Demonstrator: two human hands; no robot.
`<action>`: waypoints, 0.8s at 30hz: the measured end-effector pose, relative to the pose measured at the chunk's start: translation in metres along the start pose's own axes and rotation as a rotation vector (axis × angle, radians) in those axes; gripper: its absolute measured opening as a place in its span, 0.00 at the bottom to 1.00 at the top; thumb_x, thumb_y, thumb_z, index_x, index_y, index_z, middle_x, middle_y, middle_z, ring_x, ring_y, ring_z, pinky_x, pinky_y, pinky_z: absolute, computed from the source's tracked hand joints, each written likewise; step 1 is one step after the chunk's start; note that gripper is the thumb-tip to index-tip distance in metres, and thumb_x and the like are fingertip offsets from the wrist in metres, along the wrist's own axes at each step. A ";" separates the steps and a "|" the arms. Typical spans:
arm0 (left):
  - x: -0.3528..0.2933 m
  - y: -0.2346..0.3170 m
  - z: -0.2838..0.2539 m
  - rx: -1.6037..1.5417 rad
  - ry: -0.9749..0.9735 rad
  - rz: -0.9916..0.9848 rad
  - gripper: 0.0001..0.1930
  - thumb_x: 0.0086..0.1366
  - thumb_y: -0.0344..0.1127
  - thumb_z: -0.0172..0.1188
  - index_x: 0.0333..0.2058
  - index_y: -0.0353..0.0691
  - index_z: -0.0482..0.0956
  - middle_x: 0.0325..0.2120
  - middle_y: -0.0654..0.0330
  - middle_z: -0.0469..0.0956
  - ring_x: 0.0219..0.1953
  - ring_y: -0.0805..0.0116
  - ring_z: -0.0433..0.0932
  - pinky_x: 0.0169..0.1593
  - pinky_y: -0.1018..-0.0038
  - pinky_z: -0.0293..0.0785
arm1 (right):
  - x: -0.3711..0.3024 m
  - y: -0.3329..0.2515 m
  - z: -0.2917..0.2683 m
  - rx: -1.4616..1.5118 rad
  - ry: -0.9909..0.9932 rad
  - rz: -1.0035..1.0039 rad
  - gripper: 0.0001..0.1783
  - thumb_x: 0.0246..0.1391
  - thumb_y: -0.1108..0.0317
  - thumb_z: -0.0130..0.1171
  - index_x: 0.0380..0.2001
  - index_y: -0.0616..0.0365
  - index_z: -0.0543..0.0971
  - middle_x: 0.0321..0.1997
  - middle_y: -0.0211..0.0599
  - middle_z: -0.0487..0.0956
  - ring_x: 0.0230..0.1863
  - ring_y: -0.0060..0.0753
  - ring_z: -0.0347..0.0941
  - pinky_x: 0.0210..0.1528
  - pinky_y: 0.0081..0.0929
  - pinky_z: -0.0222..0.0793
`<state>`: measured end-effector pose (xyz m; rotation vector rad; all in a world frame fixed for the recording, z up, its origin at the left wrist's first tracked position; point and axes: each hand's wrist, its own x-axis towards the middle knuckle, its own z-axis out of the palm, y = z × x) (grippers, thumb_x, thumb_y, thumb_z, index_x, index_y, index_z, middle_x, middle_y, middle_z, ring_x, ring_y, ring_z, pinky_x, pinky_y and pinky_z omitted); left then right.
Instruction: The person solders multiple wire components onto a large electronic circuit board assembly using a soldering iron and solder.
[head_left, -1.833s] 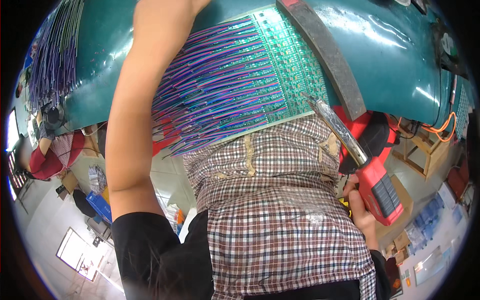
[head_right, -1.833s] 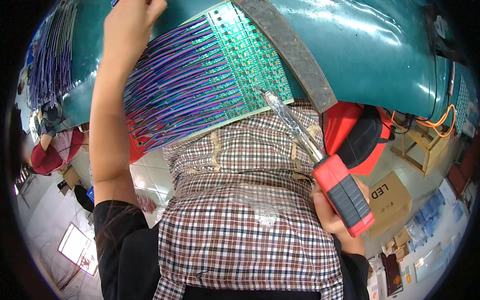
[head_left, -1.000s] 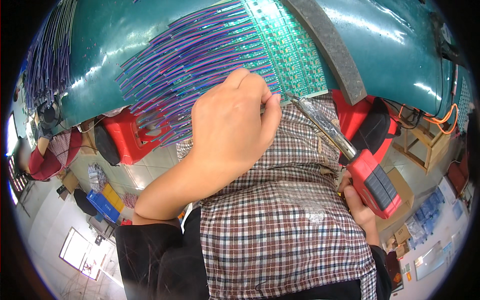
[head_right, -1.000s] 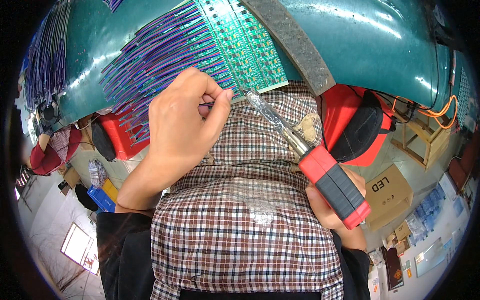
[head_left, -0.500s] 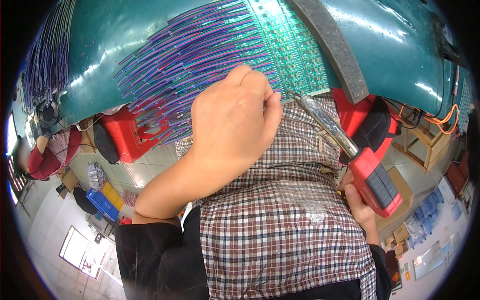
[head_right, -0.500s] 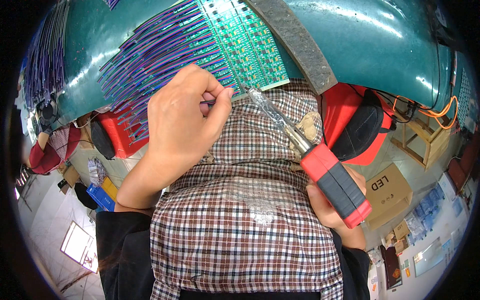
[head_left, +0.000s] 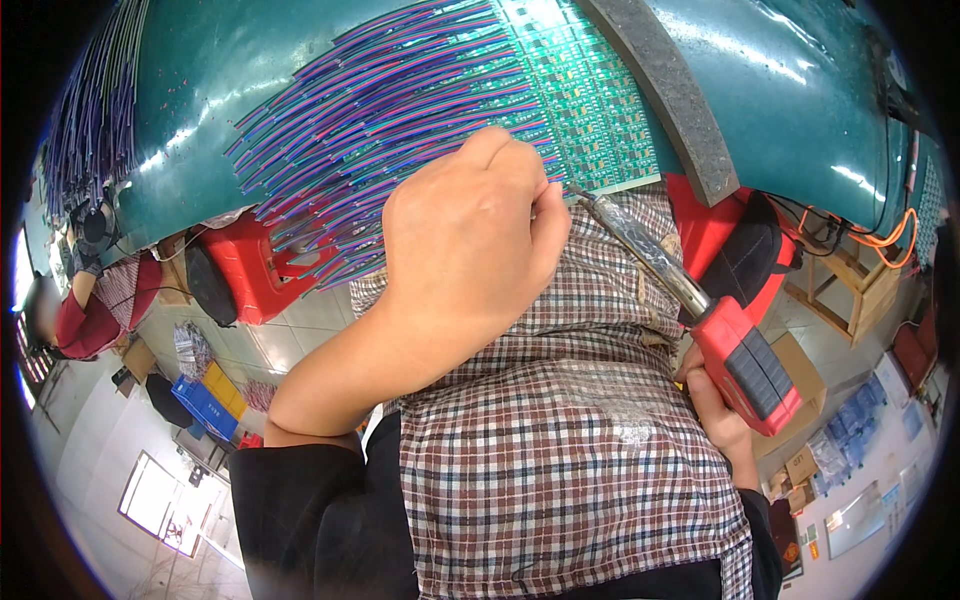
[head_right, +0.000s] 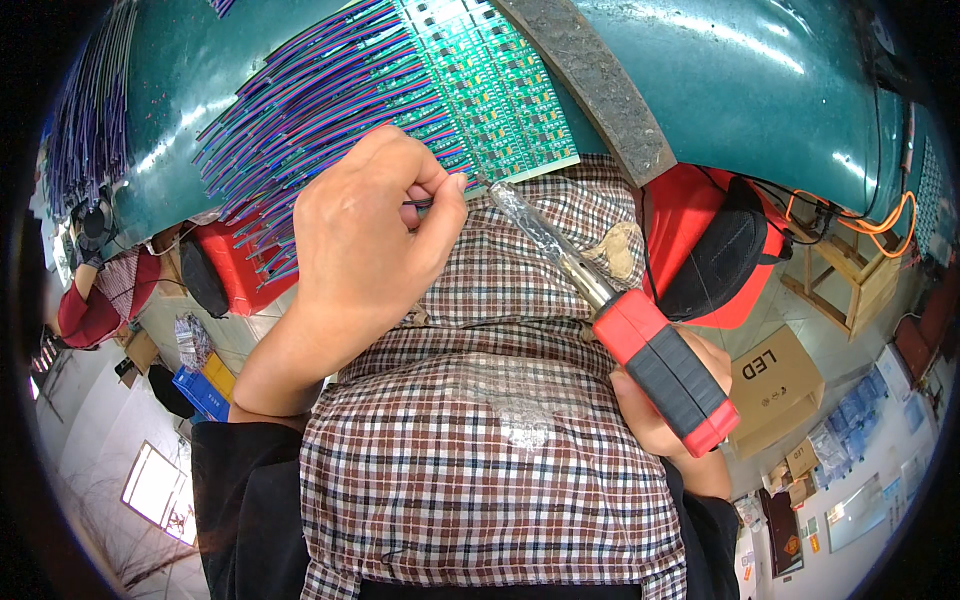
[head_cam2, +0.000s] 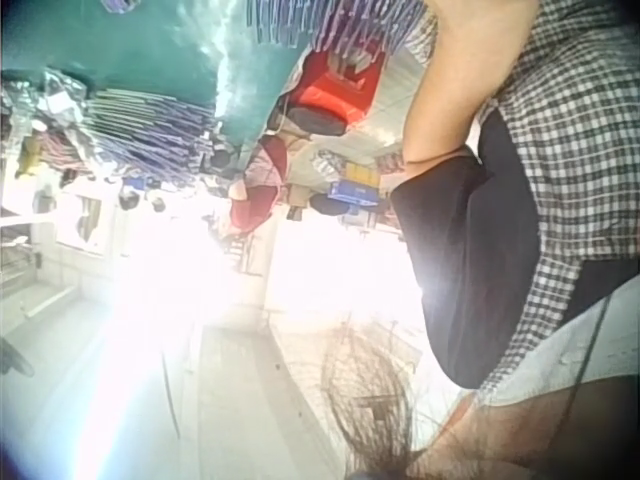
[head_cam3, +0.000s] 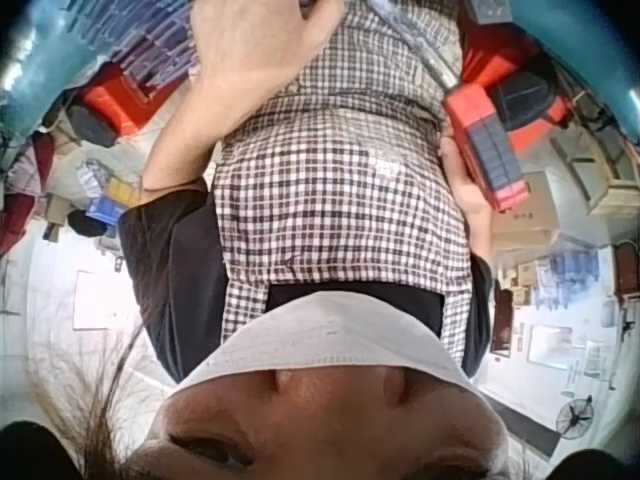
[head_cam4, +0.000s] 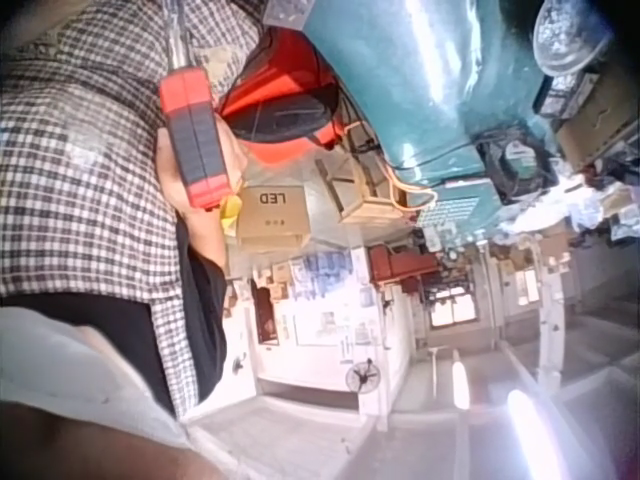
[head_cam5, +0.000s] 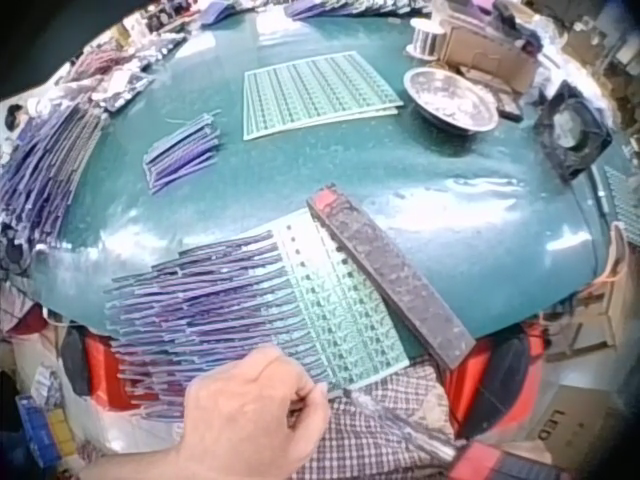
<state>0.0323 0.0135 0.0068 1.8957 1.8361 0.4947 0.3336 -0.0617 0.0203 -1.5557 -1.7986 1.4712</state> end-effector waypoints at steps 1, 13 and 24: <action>0.000 0.000 0.000 0.000 0.000 -0.001 0.11 0.61 0.32 0.70 0.24 0.39 0.78 0.24 0.61 0.77 0.20 0.70 0.78 0.26 0.74 0.74 | 0.000 0.000 0.000 -0.001 0.003 0.006 0.12 0.42 0.73 0.71 0.33 0.61 0.84 0.31 0.39 0.82 0.29 0.45 0.80 0.34 0.36 0.77; 0.003 -0.002 -0.001 -0.006 0.013 0.038 0.10 0.59 0.31 0.70 0.23 0.40 0.77 0.23 0.62 0.76 0.19 0.69 0.76 0.24 0.73 0.71 | -0.009 0.004 0.000 -0.023 0.048 0.006 0.16 0.42 0.71 0.72 0.37 0.63 0.84 0.32 0.43 0.83 0.31 0.47 0.82 0.38 0.38 0.79; 0.005 -0.004 -0.003 -0.005 -0.046 0.046 0.11 0.60 0.31 0.71 0.24 0.40 0.76 0.23 0.62 0.76 0.20 0.69 0.77 0.26 0.72 0.72 | -0.005 0.006 0.000 -0.035 0.018 -0.028 0.16 0.38 0.73 0.72 0.35 0.63 0.84 0.31 0.42 0.82 0.29 0.47 0.81 0.36 0.36 0.78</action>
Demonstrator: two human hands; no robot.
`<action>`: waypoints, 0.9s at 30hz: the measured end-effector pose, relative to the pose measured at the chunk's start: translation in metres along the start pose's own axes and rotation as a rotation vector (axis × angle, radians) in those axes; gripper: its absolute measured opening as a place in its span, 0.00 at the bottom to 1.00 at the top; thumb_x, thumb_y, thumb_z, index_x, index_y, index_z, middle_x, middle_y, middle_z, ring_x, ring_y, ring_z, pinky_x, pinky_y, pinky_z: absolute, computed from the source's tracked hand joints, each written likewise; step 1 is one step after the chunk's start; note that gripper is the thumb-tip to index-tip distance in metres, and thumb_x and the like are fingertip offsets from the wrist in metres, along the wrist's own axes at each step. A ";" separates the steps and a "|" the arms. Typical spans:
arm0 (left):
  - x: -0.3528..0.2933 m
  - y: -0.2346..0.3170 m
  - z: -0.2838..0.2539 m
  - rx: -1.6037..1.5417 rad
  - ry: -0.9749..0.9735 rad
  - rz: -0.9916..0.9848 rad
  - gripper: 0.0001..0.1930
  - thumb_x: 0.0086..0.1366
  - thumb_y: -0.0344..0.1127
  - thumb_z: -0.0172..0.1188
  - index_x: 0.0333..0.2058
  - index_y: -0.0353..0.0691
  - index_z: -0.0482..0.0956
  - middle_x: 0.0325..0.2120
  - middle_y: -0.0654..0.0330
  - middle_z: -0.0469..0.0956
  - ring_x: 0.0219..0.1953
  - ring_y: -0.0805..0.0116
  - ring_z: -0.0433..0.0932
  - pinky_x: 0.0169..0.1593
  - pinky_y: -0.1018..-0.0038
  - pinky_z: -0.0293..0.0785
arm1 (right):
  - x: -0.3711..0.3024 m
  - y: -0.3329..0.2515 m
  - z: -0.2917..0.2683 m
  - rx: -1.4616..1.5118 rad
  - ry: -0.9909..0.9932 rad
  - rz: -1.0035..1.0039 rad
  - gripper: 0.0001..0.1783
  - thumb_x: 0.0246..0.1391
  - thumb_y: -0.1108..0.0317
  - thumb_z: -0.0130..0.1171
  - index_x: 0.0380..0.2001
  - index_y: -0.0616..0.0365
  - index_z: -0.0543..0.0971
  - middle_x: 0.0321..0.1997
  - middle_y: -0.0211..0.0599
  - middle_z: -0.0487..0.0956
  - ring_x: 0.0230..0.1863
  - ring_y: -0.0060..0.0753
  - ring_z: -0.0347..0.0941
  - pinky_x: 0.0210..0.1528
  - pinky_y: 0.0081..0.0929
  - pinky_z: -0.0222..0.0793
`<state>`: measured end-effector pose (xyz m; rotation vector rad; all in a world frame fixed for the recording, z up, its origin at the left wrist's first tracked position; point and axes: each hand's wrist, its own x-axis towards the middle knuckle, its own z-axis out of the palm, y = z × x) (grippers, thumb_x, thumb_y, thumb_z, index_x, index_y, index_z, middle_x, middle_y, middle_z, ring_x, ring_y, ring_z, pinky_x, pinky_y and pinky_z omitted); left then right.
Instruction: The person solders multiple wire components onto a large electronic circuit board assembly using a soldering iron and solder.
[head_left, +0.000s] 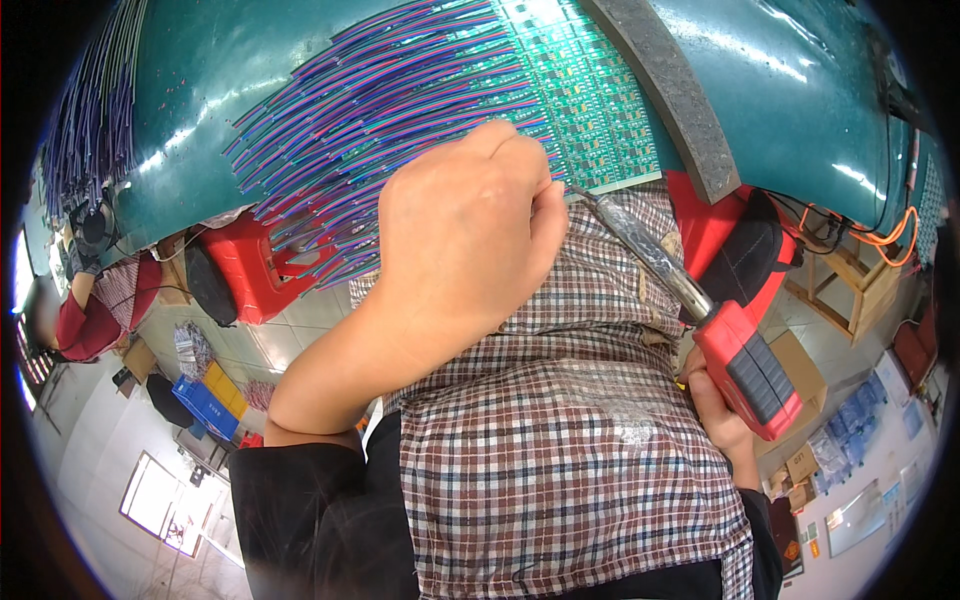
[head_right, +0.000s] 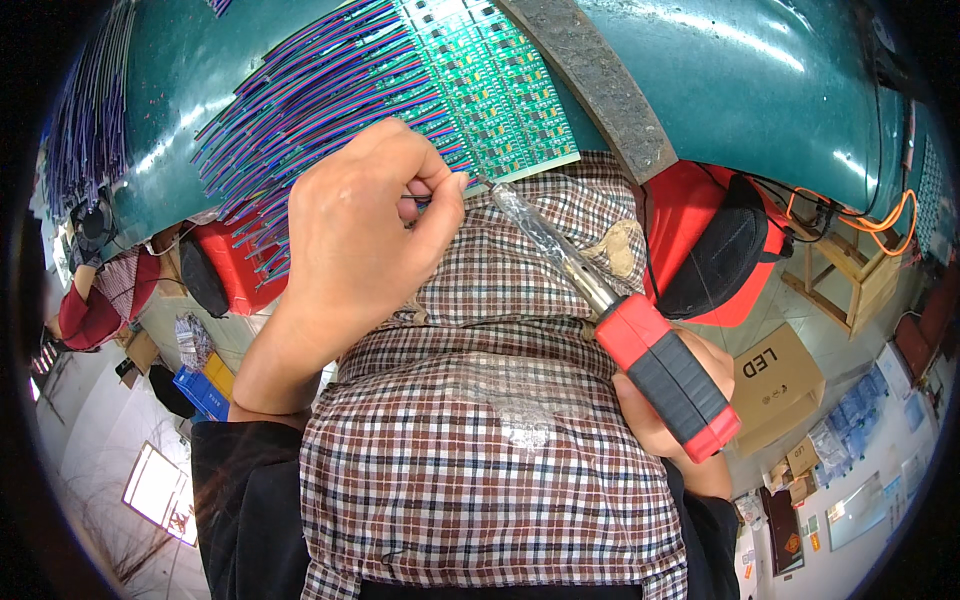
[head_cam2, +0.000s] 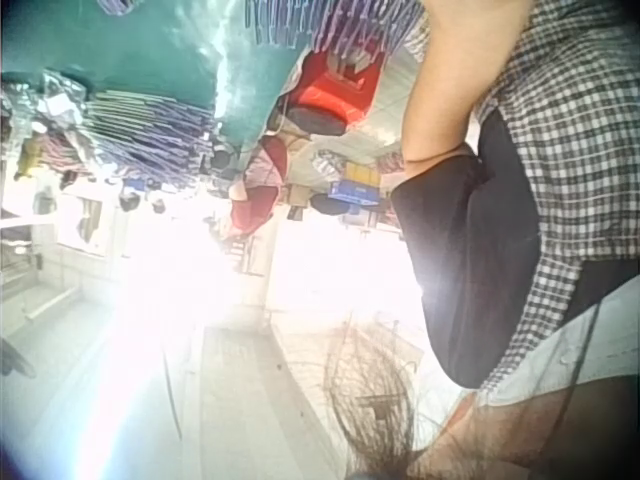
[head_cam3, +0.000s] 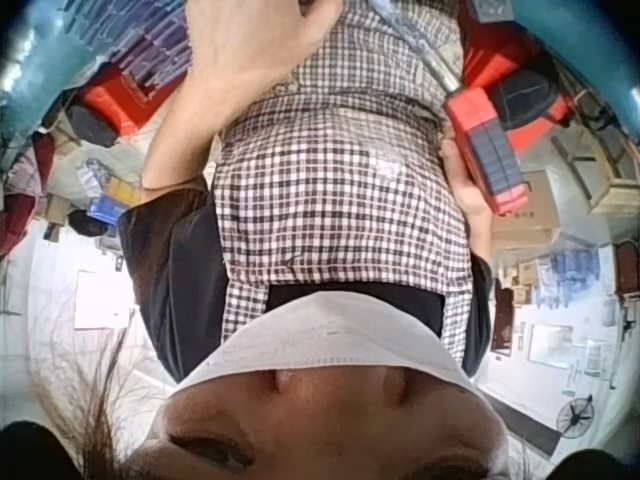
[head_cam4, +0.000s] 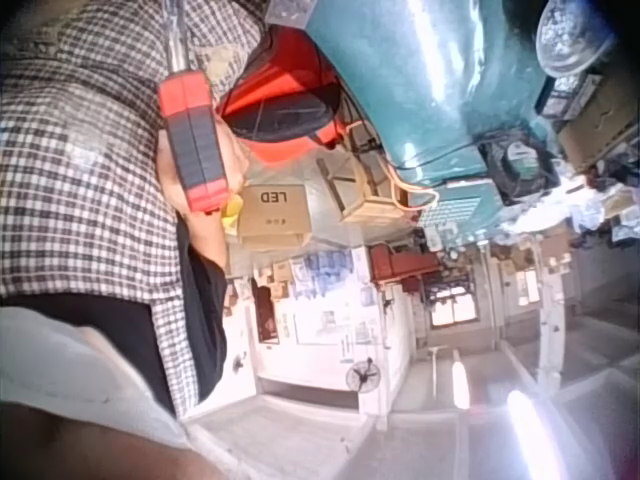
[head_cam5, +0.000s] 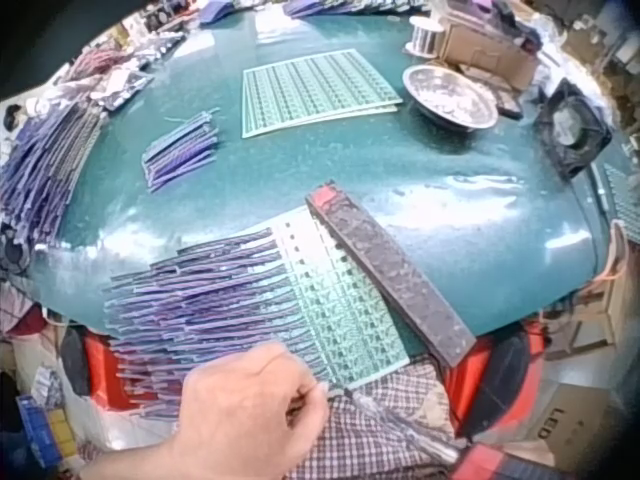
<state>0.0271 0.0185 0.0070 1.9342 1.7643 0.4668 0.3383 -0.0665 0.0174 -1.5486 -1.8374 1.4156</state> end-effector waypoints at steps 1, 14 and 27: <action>0.000 0.000 -0.001 0.000 0.001 -0.001 0.11 0.60 0.31 0.71 0.24 0.40 0.76 0.23 0.62 0.76 0.20 0.69 0.77 0.26 0.72 0.72 | 0.001 -0.001 0.000 0.006 0.008 -0.006 0.16 0.38 0.73 0.71 0.35 0.63 0.84 0.31 0.42 0.82 0.29 0.47 0.81 0.36 0.36 0.78; 0.000 -0.001 -0.003 0.005 -0.023 -0.013 0.10 0.59 0.32 0.71 0.25 0.39 0.78 0.24 0.62 0.78 0.21 0.69 0.78 0.26 0.73 0.73 | -0.005 0.000 -0.002 -0.010 0.005 0.020 0.18 0.40 0.72 0.72 0.37 0.65 0.84 0.33 0.45 0.83 0.32 0.49 0.83 0.39 0.38 0.80; 0.005 -0.005 -0.008 -0.032 -0.060 0.019 0.10 0.61 0.31 0.71 0.25 0.37 0.78 0.24 0.59 0.78 0.22 0.66 0.80 0.27 0.72 0.75 | -0.001 -0.004 -0.001 0.035 -0.002 0.047 0.15 0.39 0.73 0.71 0.35 0.65 0.84 0.31 0.44 0.82 0.30 0.47 0.82 0.37 0.36 0.79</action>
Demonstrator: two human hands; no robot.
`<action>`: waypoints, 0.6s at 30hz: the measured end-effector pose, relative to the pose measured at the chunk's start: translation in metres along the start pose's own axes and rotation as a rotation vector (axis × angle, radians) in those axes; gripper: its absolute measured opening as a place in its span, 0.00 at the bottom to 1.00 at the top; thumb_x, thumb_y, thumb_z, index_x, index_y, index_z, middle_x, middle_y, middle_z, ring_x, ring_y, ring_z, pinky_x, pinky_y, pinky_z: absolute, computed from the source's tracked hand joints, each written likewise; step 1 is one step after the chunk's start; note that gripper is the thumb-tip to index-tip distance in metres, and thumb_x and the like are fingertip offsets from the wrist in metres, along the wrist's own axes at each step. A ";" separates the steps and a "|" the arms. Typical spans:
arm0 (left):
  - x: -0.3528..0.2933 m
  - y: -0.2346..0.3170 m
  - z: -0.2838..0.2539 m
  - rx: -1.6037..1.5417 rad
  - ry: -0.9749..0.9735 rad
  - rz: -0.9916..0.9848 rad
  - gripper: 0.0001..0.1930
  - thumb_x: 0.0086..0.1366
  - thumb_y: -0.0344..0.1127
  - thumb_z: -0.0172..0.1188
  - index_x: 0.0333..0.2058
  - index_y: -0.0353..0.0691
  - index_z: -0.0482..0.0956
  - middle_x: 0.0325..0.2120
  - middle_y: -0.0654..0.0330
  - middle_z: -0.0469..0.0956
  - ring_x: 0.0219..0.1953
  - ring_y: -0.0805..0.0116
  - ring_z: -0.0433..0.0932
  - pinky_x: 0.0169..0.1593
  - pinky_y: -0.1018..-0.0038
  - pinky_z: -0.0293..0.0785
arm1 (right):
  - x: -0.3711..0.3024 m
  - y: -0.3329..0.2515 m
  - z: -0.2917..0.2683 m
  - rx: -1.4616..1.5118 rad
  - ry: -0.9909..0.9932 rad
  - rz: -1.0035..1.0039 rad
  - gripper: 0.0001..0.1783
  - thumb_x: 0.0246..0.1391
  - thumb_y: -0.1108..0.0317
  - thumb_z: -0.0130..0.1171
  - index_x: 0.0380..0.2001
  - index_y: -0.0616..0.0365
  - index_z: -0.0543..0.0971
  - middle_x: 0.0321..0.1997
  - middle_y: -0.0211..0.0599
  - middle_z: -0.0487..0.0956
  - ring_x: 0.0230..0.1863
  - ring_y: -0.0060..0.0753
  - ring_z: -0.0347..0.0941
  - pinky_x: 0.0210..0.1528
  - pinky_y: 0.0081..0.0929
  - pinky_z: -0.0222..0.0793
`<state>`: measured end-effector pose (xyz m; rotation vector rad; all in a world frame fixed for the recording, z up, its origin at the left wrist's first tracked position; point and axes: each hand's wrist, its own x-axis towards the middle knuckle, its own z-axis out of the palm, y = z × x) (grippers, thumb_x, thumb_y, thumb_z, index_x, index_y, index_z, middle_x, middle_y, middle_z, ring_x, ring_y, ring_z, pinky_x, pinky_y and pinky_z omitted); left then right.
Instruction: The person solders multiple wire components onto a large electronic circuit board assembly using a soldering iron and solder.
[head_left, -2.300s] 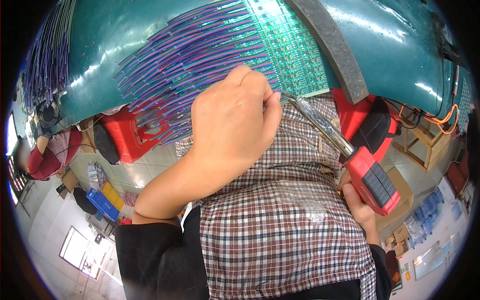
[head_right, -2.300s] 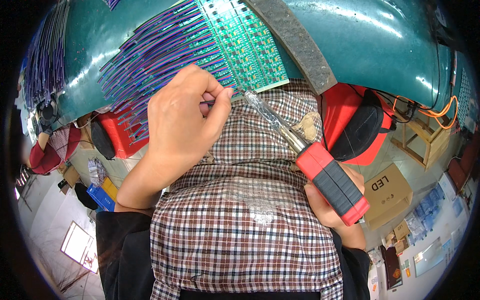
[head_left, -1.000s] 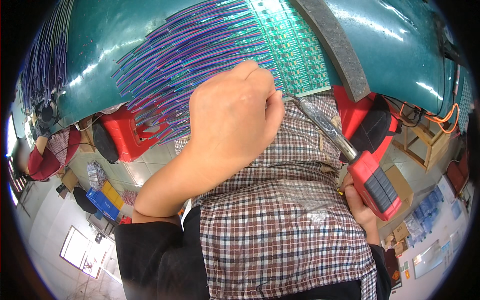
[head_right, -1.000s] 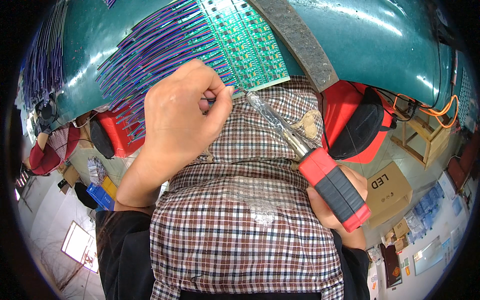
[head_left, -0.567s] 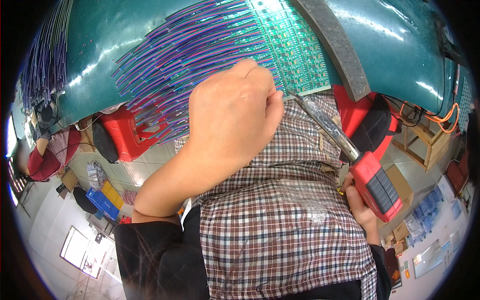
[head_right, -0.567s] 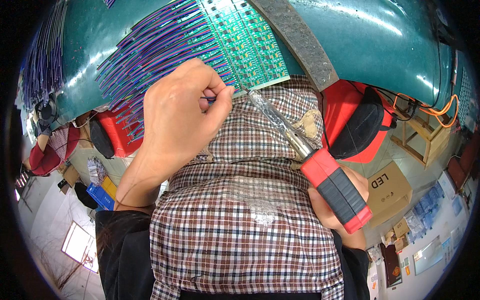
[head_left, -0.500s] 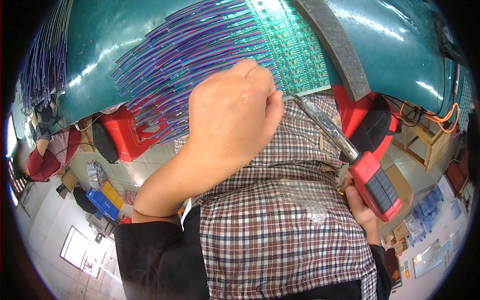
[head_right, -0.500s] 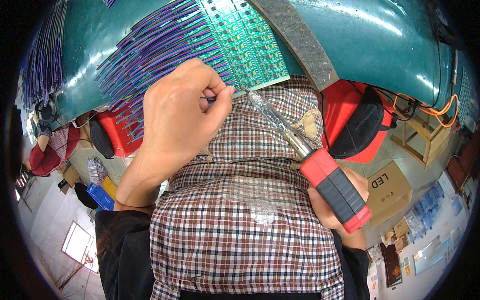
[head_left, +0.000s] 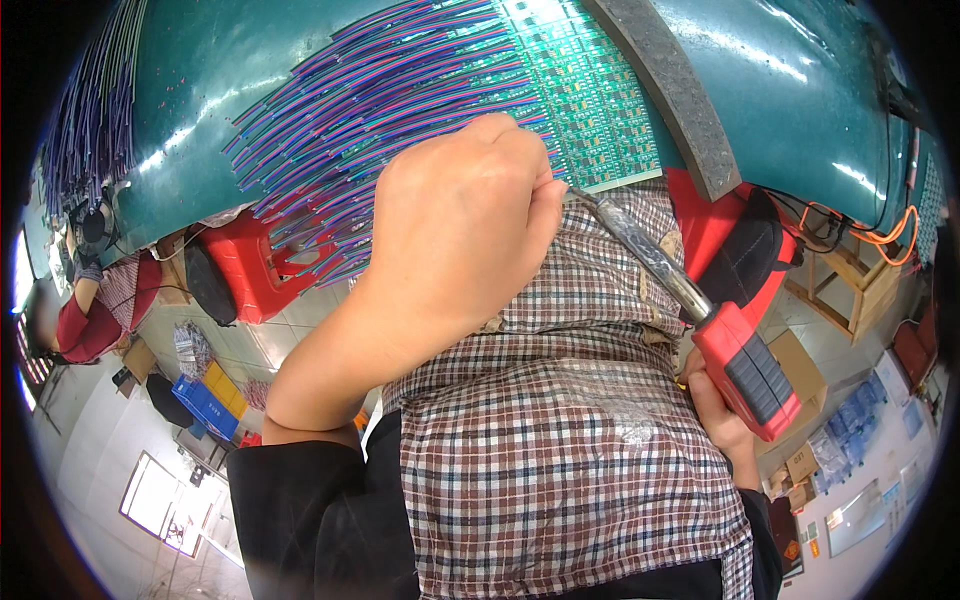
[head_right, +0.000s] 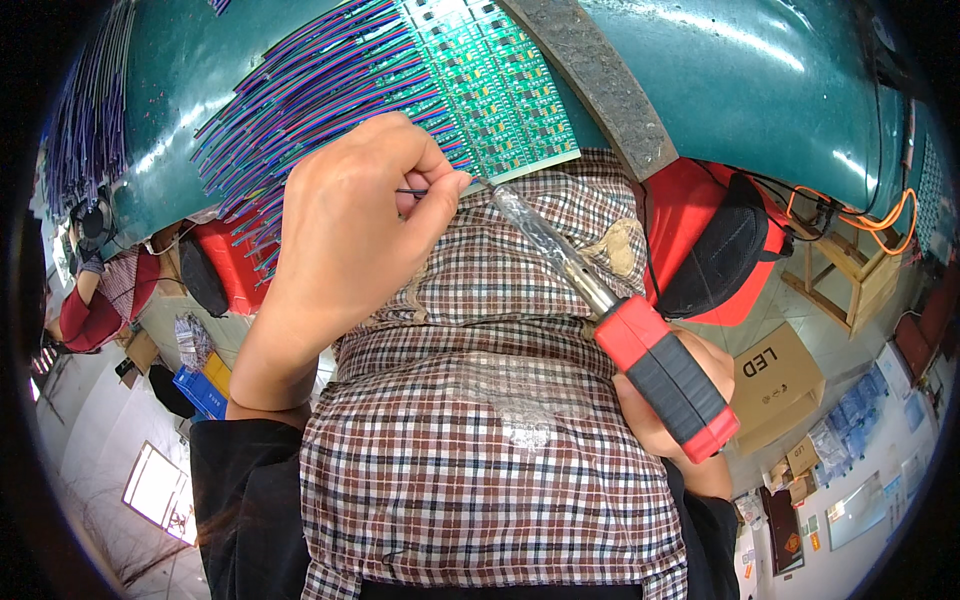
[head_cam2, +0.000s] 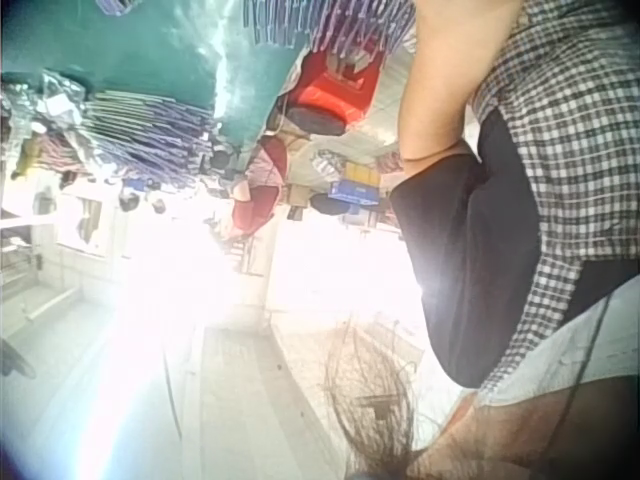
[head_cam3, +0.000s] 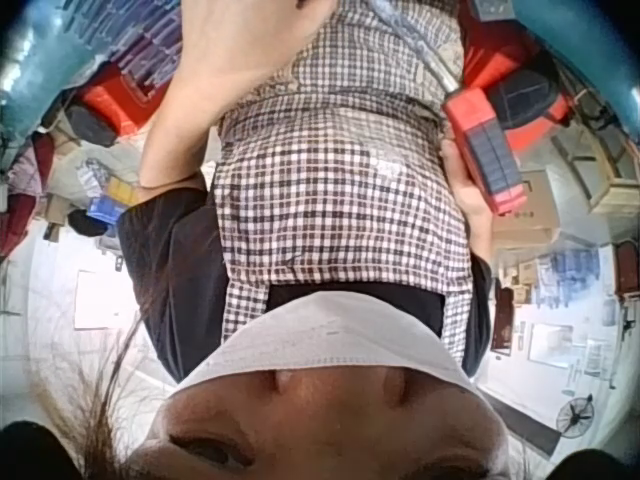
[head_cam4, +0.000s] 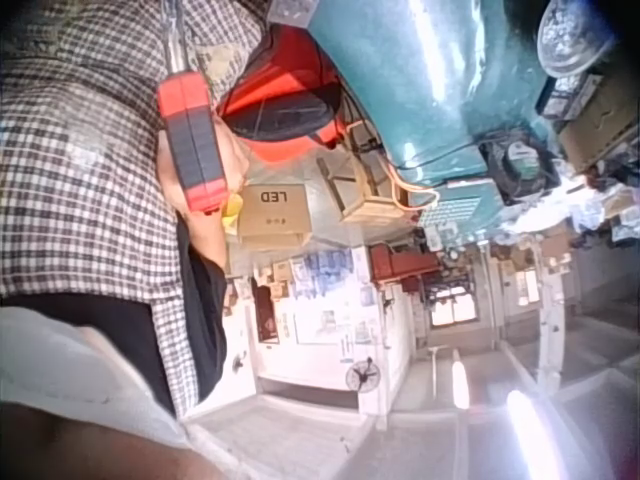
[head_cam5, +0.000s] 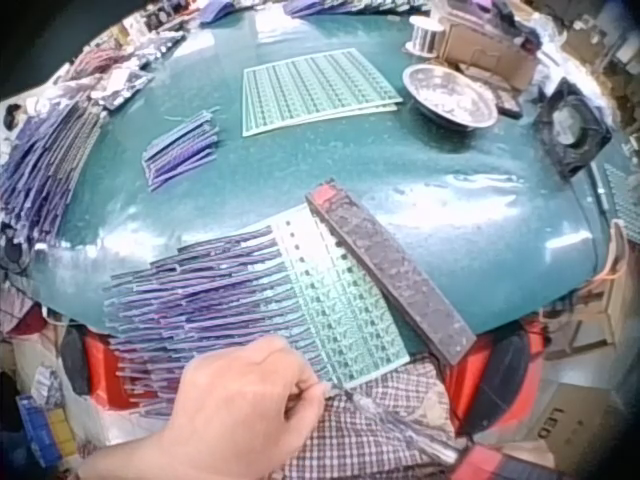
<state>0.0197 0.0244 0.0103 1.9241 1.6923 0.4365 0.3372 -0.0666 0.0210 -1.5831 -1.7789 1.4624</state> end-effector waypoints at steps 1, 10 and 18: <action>0.000 0.000 0.000 0.000 0.000 0.000 0.10 0.61 0.31 0.71 0.25 0.37 0.78 0.24 0.59 0.78 0.22 0.66 0.80 0.27 0.72 0.75 | -0.001 0.001 -0.001 -0.027 -0.002 0.004 0.15 0.40 0.73 0.71 0.35 0.64 0.84 0.32 0.44 0.83 0.31 0.47 0.82 0.37 0.36 0.79; -0.003 0.003 0.003 0.035 0.019 -0.013 0.10 0.61 0.32 0.71 0.26 0.38 0.78 0.24 0.60 0.78 0.22 0.66 0.81 0.27 0.71 0.75 | -0.007 0.004 -0.006 -0.121 0.014 -0.007 0.16 0.39 0.71 0.70 0.37 0.62 0.85 0.34 0.43 0.84 0.34 0.49 0.84 0.41 0.38 0.80; -0.004 0.003 0.003 0.050 0.033 0.000 0.10 0.61 0.32 0.71 0.26 0.38 0.78 0.24 0.60 0.78 0.21 0.66 0.80 0.26 0.71 0.74 | 0.001 0.003 -0.004 -0.060 -0.021 -0.046 0.17 0.39 0.72 0.71 0.36 0.63 0.84 0.33 0.44 0.83 0.32 0.49 0.83 0.40 0.38 0.80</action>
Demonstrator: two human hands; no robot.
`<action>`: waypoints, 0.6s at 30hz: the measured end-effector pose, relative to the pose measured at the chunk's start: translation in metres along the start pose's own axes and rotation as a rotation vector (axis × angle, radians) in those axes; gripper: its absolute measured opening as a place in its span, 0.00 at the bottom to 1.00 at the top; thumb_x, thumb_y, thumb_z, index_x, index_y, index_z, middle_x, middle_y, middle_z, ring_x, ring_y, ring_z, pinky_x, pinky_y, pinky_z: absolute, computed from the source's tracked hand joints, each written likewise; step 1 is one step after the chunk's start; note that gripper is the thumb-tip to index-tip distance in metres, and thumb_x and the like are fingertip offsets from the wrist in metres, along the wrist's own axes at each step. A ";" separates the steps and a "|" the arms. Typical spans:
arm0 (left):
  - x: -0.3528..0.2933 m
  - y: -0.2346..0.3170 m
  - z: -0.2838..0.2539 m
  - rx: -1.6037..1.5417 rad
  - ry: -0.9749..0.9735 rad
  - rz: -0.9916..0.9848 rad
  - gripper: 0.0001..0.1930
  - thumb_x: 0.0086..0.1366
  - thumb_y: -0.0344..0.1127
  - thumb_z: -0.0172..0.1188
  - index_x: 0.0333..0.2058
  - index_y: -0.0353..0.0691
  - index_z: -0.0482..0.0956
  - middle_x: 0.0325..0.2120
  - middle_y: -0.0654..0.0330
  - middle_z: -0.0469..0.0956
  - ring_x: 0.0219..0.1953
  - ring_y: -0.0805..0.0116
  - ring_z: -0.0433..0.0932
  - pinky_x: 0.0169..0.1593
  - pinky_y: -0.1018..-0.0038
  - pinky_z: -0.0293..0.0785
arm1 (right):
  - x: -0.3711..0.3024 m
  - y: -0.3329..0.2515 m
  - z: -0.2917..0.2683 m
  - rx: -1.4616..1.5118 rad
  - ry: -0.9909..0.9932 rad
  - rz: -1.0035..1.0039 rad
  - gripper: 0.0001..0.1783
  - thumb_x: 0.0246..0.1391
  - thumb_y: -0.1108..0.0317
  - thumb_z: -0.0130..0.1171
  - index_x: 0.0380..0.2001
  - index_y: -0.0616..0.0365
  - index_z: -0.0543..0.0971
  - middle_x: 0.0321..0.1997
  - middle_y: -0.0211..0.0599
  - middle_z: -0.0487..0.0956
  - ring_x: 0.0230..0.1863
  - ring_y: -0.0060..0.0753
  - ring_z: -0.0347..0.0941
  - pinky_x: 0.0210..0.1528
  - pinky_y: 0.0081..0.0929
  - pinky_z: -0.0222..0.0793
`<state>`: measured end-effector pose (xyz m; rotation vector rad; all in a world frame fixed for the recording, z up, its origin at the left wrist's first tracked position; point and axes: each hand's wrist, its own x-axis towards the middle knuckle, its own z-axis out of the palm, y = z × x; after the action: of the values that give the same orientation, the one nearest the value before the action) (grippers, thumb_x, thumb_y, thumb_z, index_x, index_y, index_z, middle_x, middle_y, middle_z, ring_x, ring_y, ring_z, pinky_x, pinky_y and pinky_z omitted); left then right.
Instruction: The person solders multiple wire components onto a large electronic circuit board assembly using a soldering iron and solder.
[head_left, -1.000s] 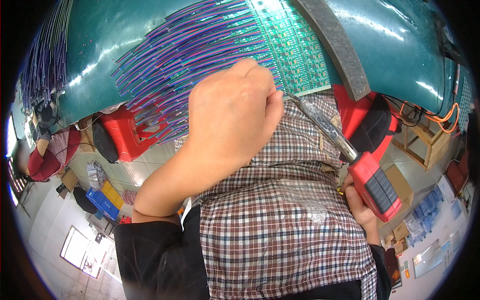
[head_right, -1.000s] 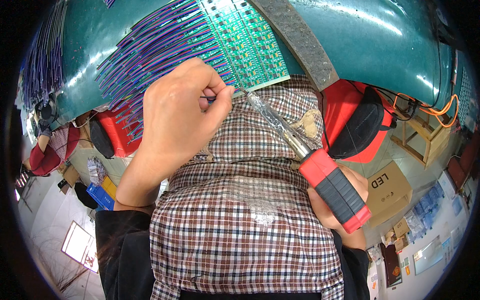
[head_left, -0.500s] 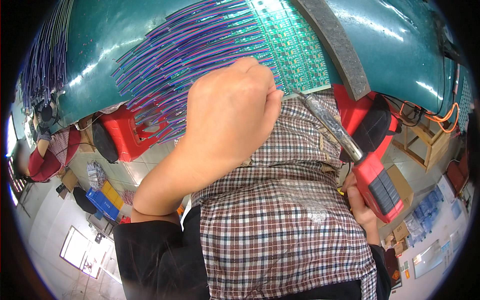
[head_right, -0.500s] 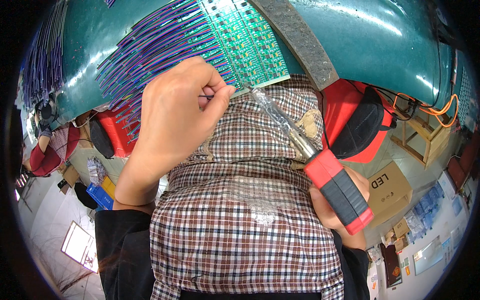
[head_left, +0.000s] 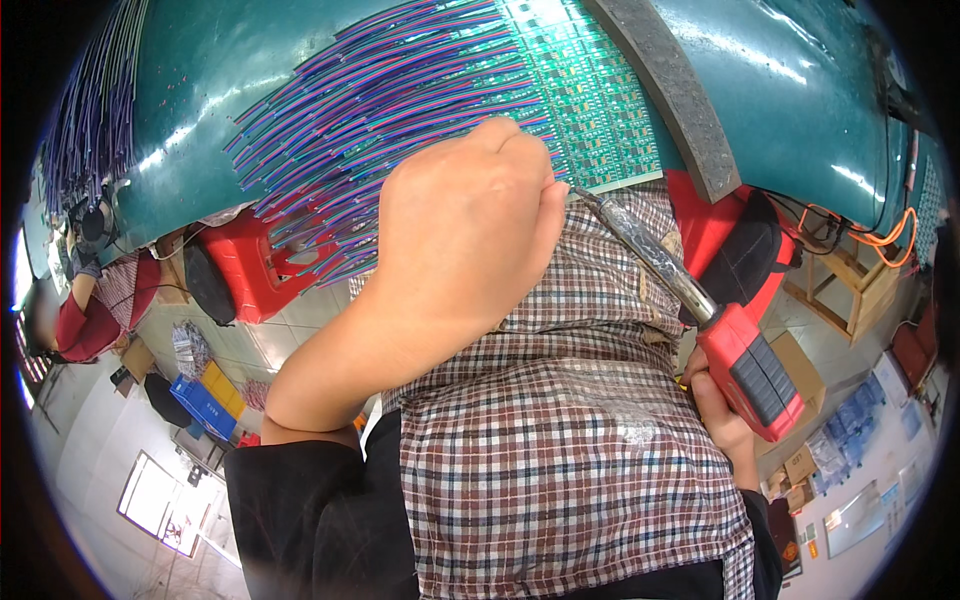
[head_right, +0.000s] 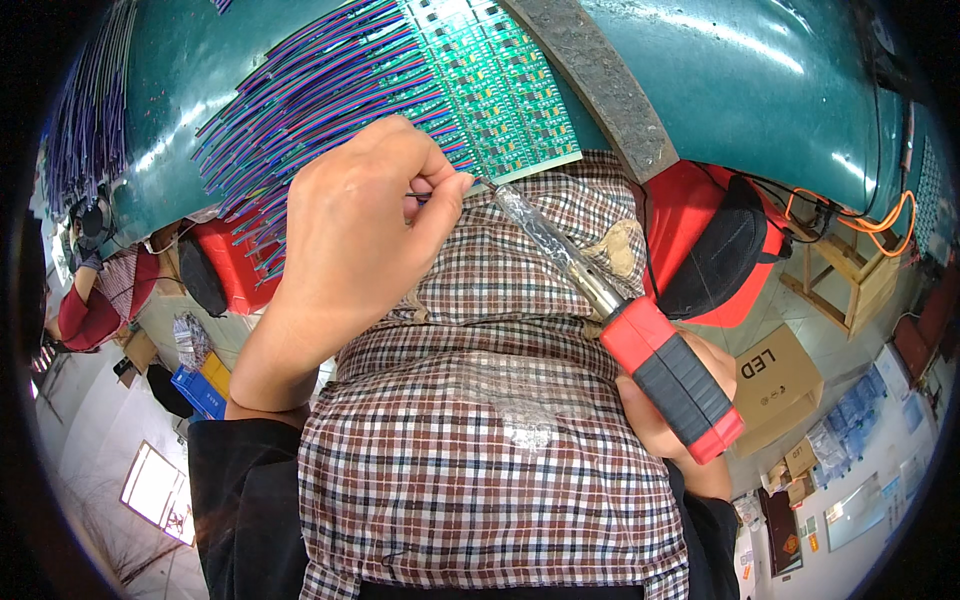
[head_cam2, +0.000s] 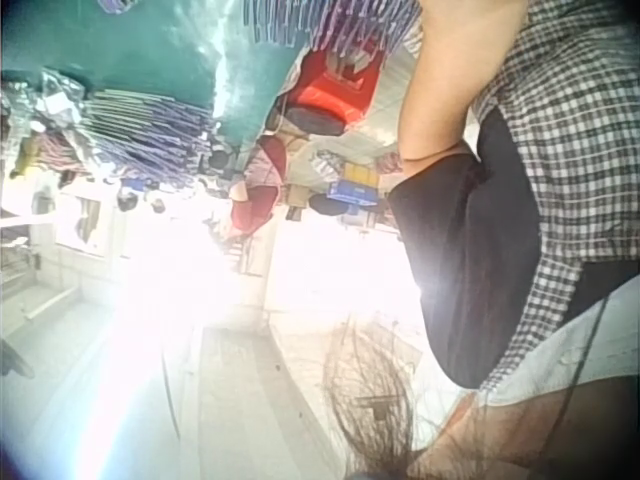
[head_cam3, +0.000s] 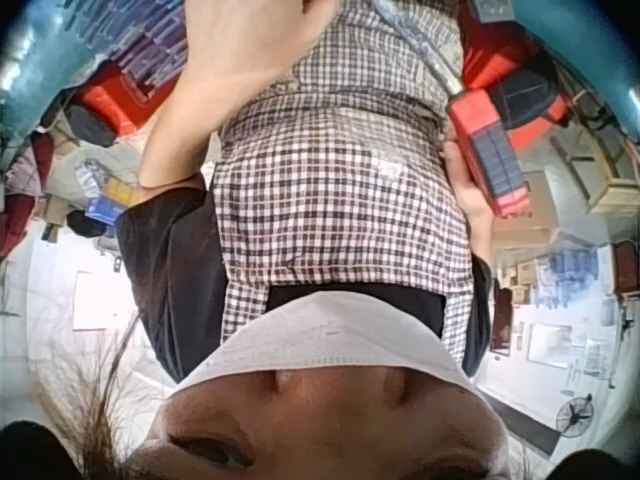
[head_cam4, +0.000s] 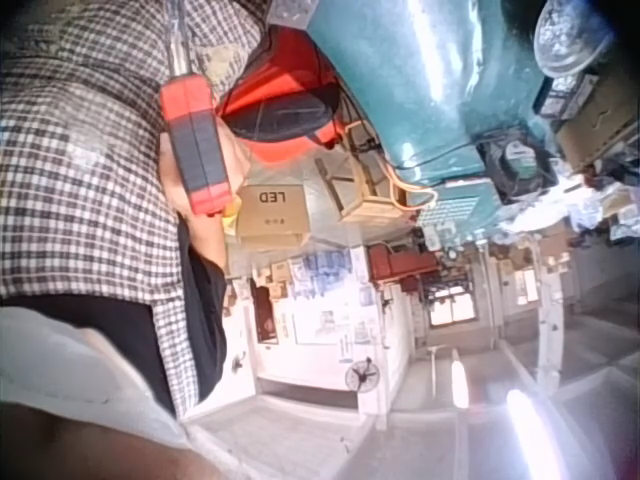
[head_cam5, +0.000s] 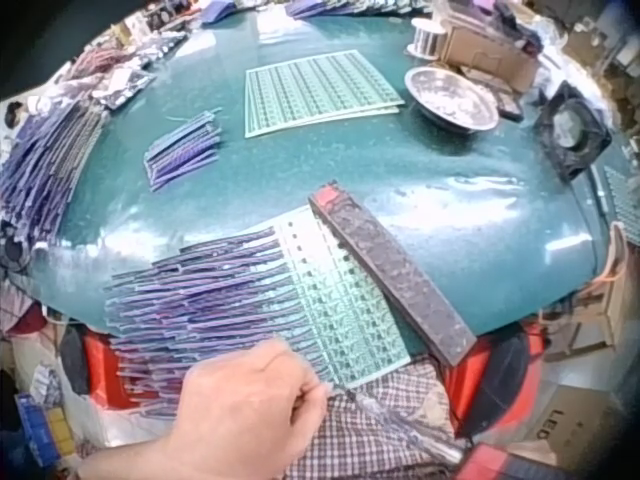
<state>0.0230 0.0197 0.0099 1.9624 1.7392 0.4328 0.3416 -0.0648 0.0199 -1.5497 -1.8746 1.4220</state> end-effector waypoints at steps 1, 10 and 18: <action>0.000 0.000 0.000 -0.002 0.000 0.002 0.10 0.61 0.32 0.71 0.26 0.38 0.78 0.24 0.60 0.78 0.21 0.66 0.80 0.26 0.71 0.74 | 0.001 -0.001 0.000 -0.007 -0.007 -0.034 0.16 0.39 0.72 0.71 0.36 0.64 0.84 0.33 0.43 0.83 0.32 0.49 0.83 0.39 0.38 0.79; -0.002 0.001 0.001 0.016 0.013 0.025 0.10 0.61 0.32 0.70 0.25 0.39 0.78 0.24 0.61 0.77 0.21 0.66 0.80 0.26 0.69 0.72 | -0.006 -0.001 0.002 -0.077 0.065 -0.016 0.15 0.38 0.74 0.70 0.35 0.62 0.84 0.31 0.43 0.82 0.30 0.48 0.81 0.37 0.38 0.78; -0.002 -0.001 0.002 0.027 0.015 0.018 0.10 0.61 0.32 0.71 0.25 0.40 0.78 0.24 0.61 0.77 0.21 0.66 0.79 0.26 0.69 0.73 | -0.001 -0.005 -0.009 -0.099 0.093 0.026 0.11 0.46 0.72 0.68 0.36 0.60 0.84 0.31 0.39 0.83 0.32 0.44 0.82 0.38 0.35 0.77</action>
<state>0.0228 0.0179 0.0079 1.9995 1.7467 0.4340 0.3462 -0.0611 0.0287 -1.6617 -1.9026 1.2622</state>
